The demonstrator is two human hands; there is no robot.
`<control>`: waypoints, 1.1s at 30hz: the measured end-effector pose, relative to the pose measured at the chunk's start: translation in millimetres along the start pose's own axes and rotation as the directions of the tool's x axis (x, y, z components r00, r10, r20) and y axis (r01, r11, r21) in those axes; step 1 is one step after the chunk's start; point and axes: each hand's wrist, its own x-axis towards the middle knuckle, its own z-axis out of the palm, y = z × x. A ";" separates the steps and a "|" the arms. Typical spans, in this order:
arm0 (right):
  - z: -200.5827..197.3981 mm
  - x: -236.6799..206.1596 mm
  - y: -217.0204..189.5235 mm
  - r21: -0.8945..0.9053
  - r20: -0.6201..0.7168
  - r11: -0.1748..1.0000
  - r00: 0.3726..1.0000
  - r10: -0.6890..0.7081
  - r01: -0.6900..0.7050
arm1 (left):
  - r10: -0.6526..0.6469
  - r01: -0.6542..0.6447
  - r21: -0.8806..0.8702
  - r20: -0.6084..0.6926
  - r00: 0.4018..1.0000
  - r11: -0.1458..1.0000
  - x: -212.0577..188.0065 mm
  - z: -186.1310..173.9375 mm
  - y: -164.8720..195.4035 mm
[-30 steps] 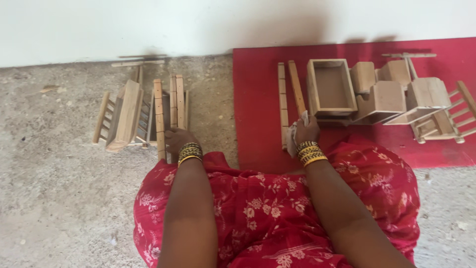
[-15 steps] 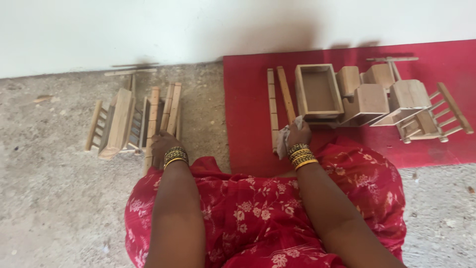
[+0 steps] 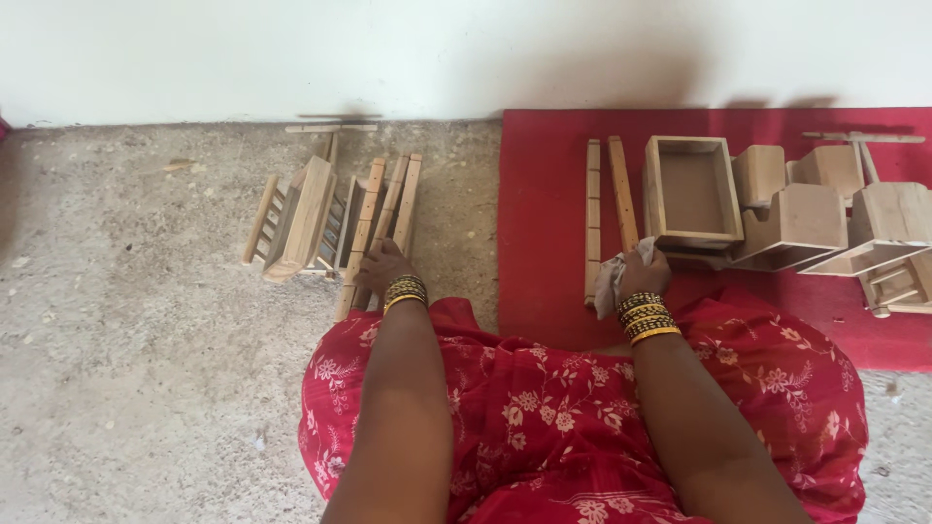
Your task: The person sits on the floor and wipes wooden toy furniture pieces, including a small box, a rocking chair frame, and long slats, one at a time with a cloth, turning each piece to wipe its surfaces and setting it aside on the red mat.
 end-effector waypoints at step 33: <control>113.6 -48.4 31.8 -0.163 0.604 0.256 0.301 -0.738 0.953 | 0.692 -0.648 -0.248 0.191 0.696 0.720 -68.3 -0.3 -13.9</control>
